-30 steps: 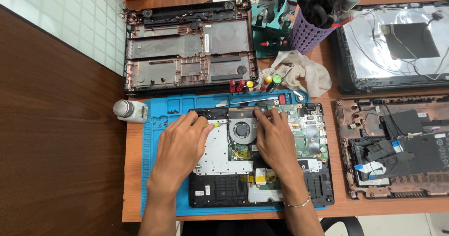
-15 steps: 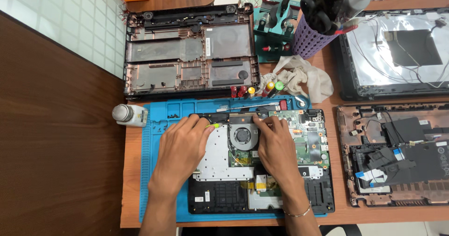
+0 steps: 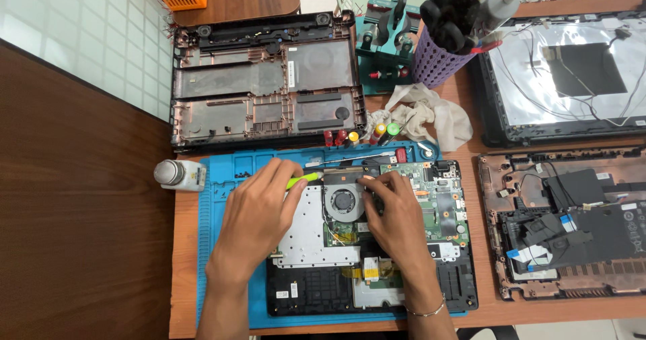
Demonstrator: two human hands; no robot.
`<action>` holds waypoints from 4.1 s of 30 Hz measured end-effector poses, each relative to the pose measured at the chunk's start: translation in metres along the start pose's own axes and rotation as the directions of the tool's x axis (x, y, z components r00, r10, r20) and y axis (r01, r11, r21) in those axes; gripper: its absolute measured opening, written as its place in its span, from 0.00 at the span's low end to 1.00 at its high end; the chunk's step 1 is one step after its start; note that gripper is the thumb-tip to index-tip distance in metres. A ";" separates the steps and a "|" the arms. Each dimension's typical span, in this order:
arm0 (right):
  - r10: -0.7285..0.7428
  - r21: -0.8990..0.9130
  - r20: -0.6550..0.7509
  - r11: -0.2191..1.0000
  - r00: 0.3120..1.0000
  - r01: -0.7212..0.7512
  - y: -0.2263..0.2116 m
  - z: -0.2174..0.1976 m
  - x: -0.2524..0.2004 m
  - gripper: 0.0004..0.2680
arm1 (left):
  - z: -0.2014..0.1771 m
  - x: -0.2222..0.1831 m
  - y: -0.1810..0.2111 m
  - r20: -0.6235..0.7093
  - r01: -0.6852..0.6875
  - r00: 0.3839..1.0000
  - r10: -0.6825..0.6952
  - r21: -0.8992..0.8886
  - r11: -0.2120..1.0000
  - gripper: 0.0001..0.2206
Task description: The person uses a screwdriver to remove screws from a laptop's internal components, detaches internal cable connectors by hand, and unseats the motherboard and other internal hardware pieces from the laptop casing.
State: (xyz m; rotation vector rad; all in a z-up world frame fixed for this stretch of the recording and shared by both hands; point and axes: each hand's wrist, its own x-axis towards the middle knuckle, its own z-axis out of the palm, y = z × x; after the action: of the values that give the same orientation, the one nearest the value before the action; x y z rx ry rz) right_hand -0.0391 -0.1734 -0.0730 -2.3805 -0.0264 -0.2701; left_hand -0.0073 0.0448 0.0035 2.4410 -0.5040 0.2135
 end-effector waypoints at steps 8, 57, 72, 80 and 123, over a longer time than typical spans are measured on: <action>0.012 -0.016 0.045 1.000 0.999 -0.012 -0.004 -0.005 0.001 0.09 | -0.002 0.004 0.005 -0.025 -0.031 0.999 0.030 -0.056 0.998 0.07; 0.034 0.045 -0.120 0.999 0.992 -0.028 0.061 -0.078 0.016 0.15 | 0.088 0.111 0.079 -0.160 -0.517 0.835 0.527 0.101 0.850 0.09; 0.098 0.052 -0.128 0.994 0.987 -0.092 0.064 -0.075 0.014 0.15 | 0.102 0.118 0.072 -0.153 -0.477 0.862 0.483 0.077 0.876 0.09; 0.103 0.021 -0.140 0.995 0.985 -0.101 0.066 -0.076 0.014 0.15 | 0.102 0.117 0.071 -0.136 -0.469 0.862 0.489 0.156 0.870 0.08; 0.334 -0.081 -0.188 0.932 0.924 -0.353 0.089 -0.075 -0.038 0.17 | 0.046 -0.085 -0.026 -0.195 0.544 0.816 -0.545 -0.064 0.837 0.10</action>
State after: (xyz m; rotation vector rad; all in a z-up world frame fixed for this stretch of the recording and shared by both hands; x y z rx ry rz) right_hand -0.0812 -0.2870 -0.0871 -2.4123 0.4968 -0.3118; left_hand -0.0726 0.0611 -0.0703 2.4096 0.2974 0.2144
